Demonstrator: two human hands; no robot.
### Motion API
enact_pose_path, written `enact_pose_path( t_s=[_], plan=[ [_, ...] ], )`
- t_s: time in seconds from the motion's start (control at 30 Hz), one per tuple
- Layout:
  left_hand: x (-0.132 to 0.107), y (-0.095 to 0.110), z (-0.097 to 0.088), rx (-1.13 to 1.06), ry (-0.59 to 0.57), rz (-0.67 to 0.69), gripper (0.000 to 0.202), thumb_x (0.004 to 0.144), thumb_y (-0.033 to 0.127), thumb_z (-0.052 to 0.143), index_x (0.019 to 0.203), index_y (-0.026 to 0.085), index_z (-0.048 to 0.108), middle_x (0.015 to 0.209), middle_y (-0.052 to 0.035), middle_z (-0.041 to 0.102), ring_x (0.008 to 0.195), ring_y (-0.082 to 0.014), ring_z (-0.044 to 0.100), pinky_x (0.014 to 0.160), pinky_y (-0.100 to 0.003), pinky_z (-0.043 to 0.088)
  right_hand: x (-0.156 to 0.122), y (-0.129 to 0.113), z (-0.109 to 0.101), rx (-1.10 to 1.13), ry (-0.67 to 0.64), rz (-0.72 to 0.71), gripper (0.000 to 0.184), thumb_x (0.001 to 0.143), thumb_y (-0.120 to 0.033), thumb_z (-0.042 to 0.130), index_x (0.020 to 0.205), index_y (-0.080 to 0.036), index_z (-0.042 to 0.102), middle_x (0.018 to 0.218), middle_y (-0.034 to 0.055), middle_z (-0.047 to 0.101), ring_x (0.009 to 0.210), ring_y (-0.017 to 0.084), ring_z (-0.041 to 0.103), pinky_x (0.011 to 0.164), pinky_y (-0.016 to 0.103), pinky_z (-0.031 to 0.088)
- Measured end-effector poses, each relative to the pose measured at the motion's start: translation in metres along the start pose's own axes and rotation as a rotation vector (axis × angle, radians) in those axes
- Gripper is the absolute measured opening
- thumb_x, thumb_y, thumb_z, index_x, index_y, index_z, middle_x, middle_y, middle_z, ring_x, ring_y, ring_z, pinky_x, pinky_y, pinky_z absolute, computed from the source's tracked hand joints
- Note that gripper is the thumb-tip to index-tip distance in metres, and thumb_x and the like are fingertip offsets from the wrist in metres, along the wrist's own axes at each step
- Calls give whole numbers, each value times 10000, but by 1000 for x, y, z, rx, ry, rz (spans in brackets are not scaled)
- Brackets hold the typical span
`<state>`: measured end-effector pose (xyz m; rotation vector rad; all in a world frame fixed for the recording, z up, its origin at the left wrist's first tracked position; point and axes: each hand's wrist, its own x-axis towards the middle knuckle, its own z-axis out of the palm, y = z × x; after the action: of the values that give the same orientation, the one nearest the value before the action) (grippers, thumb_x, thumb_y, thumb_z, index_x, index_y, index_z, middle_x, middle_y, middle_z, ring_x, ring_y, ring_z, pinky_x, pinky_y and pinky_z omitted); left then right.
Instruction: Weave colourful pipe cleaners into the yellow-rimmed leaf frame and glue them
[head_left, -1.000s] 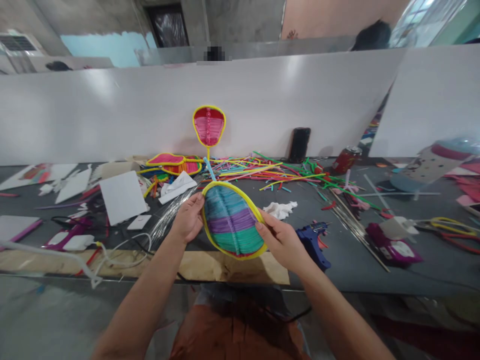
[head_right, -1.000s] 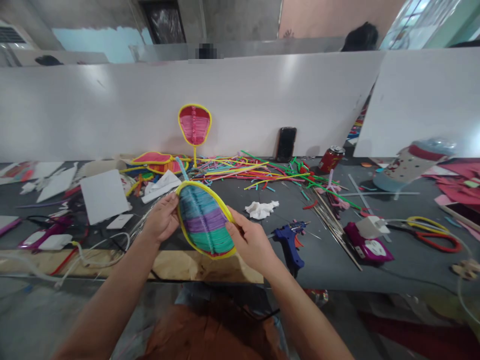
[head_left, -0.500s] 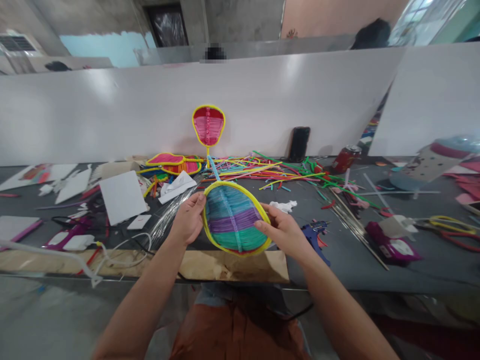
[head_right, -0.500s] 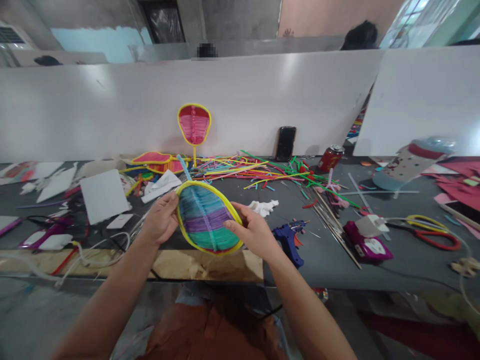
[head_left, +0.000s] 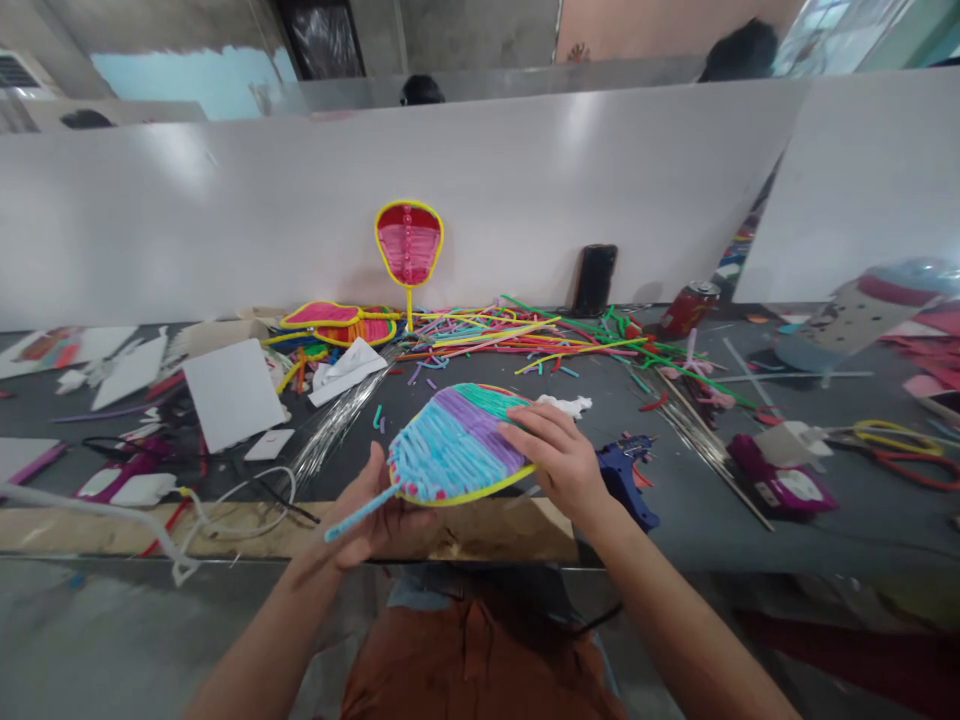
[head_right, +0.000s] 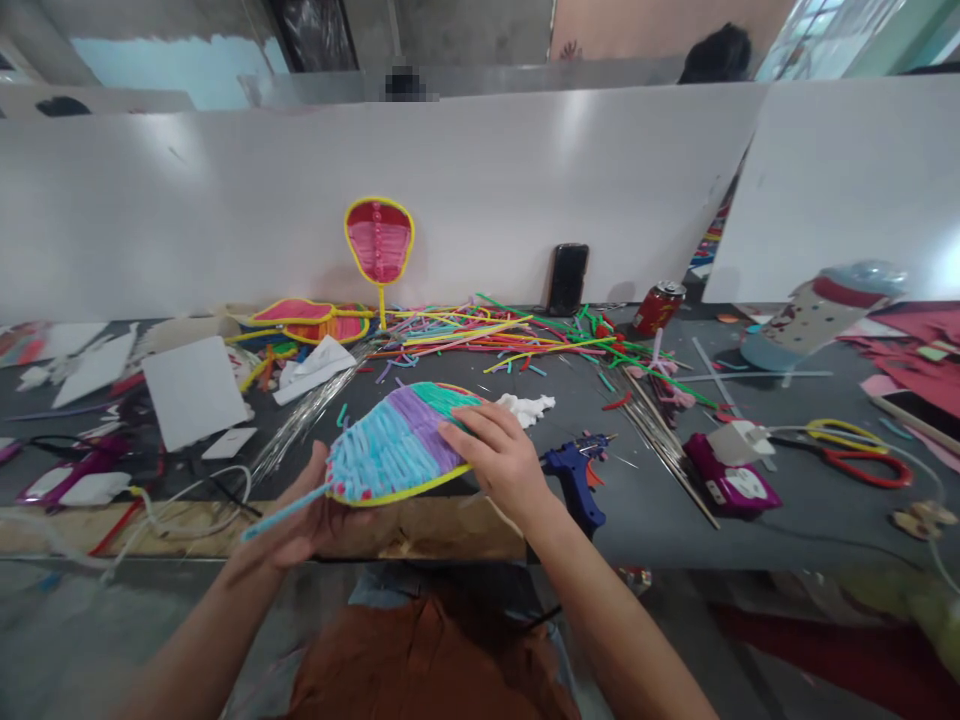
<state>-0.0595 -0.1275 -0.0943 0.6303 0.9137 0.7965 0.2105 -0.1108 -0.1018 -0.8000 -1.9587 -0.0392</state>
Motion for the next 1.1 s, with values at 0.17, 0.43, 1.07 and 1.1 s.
enact_pose_path(
  t_s=[0.17, 0.43, 1.07, 1.1],
  plan=[
    [-17, -21, 6, -117, 1, 89, 465, 631, 253, 848, 1025, 173, 616, 790, -3, 690, 608, -119, 660, 526, -209, 590, -14, 6, 5, -12, -37, 46, 428, 895, -126, 524, 1277, -314, 568, 1260, 57, 632, 1276, 235, 470, 1069, 479, 388],
    [-14, -30, 8, -35, 191, 169, 530, 549, 289, 893, 957, 183, 571, 818, -11, 705, 690, -167, 688, 564, -237, 609, -31, -18, 7, 933, 7, 1102, 362, 856, -473, 595, 1084, -201, 663, 1008, 101, 716, 851, 185, 683, 790, 355, 557],
    [-10, -36, -6, -62, 244, 167, 455, 564, 239, 882, 916, 189, 598, 772, 19, 689, 612, -113, 650, 552, -214, 599, -19, 1, -1, 381, -192, 882, 262, 878, -337, 519, 1030, -182, 666, 915, 73, 715, 768, 180, 660, 709, 314, 525],
    [-11, -34, -8, -66, 259, 175, 456, 558, 233, 883, 915, 190, 602, 773, 22, 689, 612, -109, 646, 552, -209, 598, -15, 12, -3, 212, -235, 804, 266, 890, -283, 488, 1072, -178, 652, 968, 84, 709, 819, 187, 661, 743, 316, 523]
  ],
)
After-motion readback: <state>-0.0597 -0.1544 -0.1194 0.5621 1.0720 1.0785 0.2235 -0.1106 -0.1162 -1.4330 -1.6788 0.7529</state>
